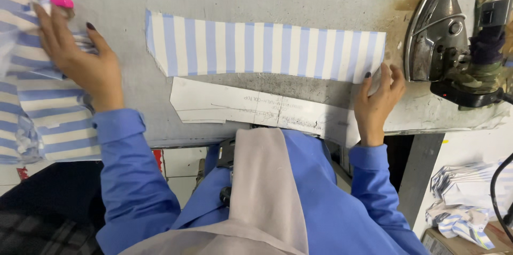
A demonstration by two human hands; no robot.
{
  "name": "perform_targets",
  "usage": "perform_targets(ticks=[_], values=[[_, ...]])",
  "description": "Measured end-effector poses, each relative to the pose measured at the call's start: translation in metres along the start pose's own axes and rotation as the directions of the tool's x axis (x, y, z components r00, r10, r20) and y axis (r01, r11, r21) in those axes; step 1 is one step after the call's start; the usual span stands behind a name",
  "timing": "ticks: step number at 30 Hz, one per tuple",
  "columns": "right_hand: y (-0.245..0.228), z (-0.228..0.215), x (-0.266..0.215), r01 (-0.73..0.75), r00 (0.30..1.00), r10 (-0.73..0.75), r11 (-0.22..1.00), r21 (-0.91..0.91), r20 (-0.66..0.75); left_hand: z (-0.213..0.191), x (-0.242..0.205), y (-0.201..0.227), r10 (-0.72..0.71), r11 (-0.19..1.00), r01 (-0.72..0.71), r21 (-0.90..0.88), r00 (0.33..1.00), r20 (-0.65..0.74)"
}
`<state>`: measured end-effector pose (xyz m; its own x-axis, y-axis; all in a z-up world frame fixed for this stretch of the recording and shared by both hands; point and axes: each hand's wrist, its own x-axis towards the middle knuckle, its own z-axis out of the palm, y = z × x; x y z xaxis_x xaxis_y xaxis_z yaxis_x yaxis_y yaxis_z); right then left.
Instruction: The person aligns a piece of blue and white striped fabric on a table, places a paper pattern on top, and uses scissors to cut along the pattern's edge. They then use a steam iron to press the cut fabric piece flat. This process is repeated for multiple fabric pieces.
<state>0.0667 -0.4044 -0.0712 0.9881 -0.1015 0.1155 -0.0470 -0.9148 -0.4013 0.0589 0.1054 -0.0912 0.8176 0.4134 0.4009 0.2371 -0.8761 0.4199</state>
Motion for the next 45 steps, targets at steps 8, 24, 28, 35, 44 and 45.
perform_targets(ticks=[8,24,28,35,44,45], values=[[0.050,-0.040,-0.026,-0.261,0.912,0.307,0.946,-0.193,0.271,-0.025,-0.023,0.066,0.047,0.999,-0.048,0.018,0.999,0.020],[0.064,-0.039,-0.026,-0.336,0.940,0.256,0.801,0.496,0.224,-0.032,-0.093,0.053,-0.415,0.622,0.685,-0.379,0.699,0.582],[0.042,0.008,0.014,-0.047,0.989,0.126,0.779,0.626,-0.082,0.002,-0.066,0.069,-0.386,0.588,0.510,-0.628,0.859,0.337],[0.029,0.047,0.034,0.134,0.967,-0.007,0.861,0.490,-0.253,0.041,-0.068,0.061,-0.224,0.804,0.230,-0.549,0.971,0.079],[0.032,0.052,0.032,0.113,0.971,0.008,0.866,0.487,-0.239,0.044,-0.073,0.054,-0.054,0.894,0.071,-0.443,0.997,0.052],[0.032,0.051,0.031,0.112,0.970,0.010,0.867,0.485,-0.242,0.046,-0.073,0.052,-0.041,0.908,0.052,-0.415,0.999,0.036]])
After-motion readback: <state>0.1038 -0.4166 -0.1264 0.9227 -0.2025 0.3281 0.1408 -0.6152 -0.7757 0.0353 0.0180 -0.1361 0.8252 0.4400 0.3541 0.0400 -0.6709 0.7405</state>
